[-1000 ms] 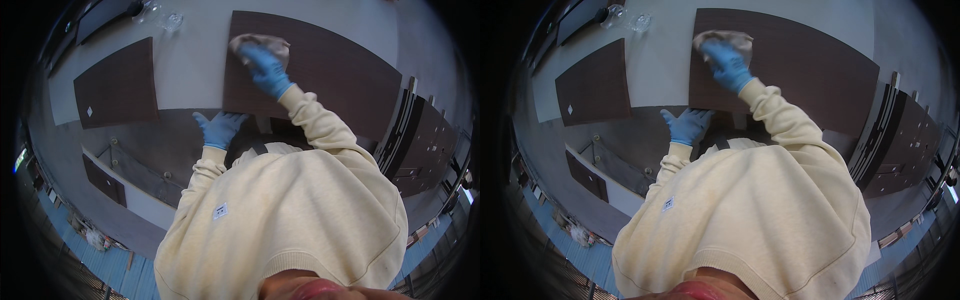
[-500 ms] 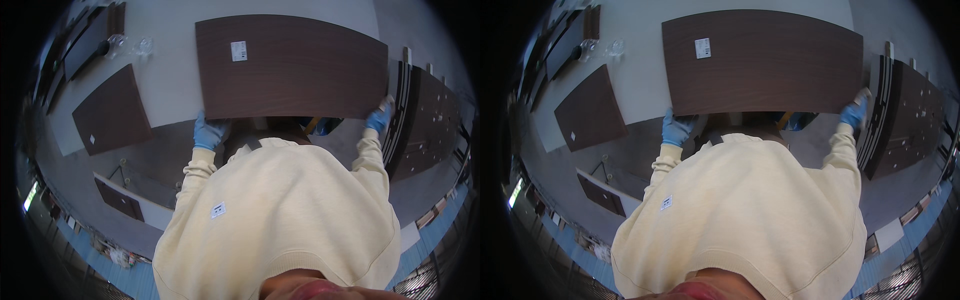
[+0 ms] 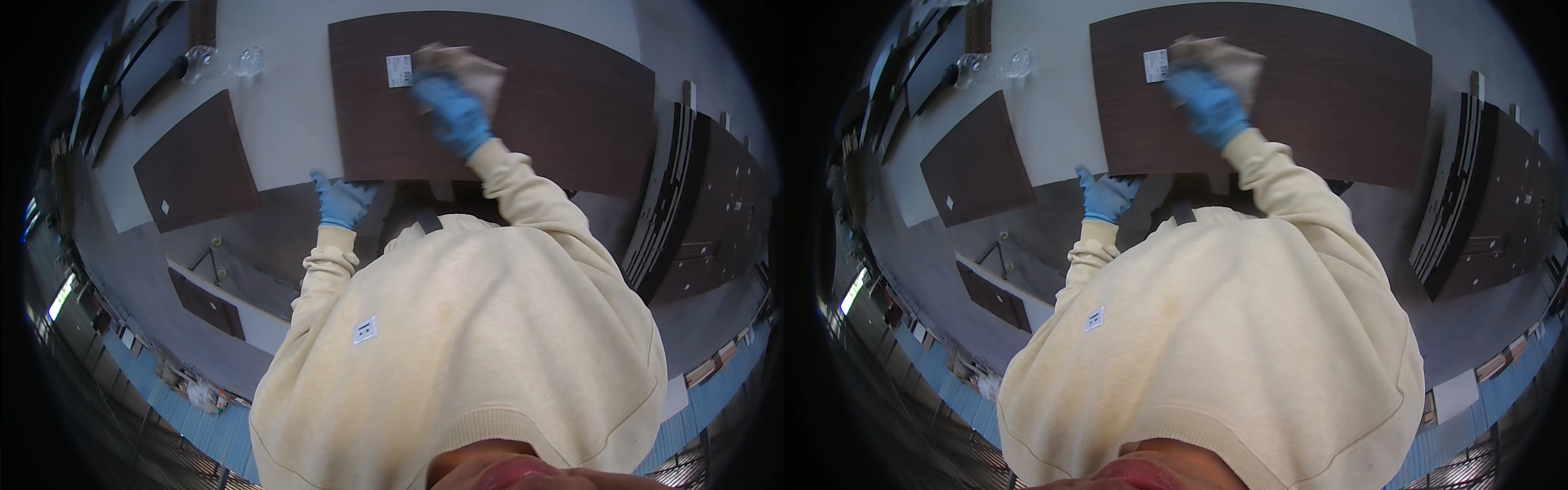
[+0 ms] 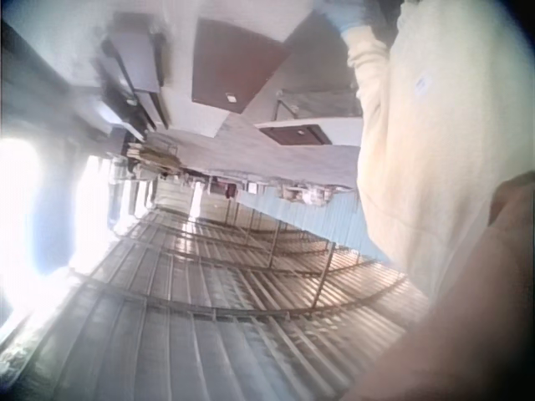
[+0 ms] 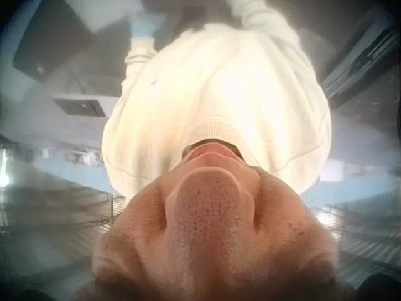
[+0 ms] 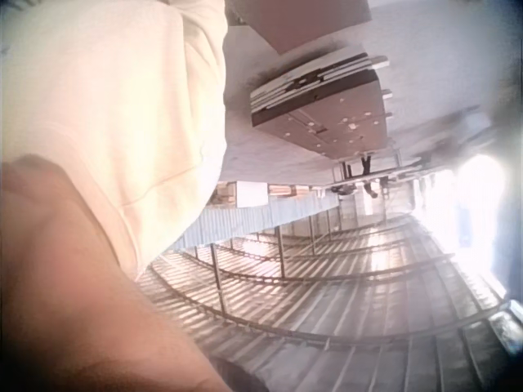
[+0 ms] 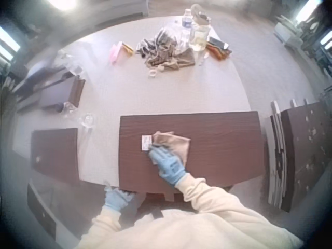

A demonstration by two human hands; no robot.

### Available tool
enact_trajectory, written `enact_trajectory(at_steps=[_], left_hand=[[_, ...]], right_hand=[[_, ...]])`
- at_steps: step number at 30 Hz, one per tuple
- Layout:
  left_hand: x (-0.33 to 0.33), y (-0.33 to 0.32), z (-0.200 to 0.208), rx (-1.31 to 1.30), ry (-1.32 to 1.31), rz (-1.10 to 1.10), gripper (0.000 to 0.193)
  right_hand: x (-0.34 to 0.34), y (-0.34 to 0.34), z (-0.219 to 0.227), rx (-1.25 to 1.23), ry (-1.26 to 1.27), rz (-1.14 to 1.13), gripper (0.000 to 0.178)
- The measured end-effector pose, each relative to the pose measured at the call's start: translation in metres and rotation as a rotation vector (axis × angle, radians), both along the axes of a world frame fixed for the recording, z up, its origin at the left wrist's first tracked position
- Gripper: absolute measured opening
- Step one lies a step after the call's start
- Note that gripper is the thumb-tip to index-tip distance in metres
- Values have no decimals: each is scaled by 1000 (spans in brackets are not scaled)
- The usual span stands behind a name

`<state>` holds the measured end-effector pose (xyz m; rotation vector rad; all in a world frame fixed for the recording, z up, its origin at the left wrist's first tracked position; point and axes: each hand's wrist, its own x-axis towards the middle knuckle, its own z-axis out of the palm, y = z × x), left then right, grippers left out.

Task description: The person wipes brown wood panels with a cloth, occasionally pouring liquid from a bottle onto the cloth. They flip panels to clean both sides, stack cleaned panels, and move around the workspace to retrieve and place panels.

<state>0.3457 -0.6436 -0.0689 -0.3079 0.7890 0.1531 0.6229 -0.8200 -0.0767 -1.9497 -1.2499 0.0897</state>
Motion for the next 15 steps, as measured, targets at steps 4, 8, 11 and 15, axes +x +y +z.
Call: enact_trajectory(at_steps=[4,8,11,15], left_hand=[[1,11,-2,171,402,-147,110],[3,8,-1,223,292,-189,104],[5,-1,-7,262,279,-201,94],[6,-4,-15,345,296,-220,88]], right_hand=[[-93,49,16,-102,225,713,47],[-70,-45,11,17,199,671,42],[-23,-193,6,-338,-7,302,46],[19,-376,-5,-263,-44,-864,37]])
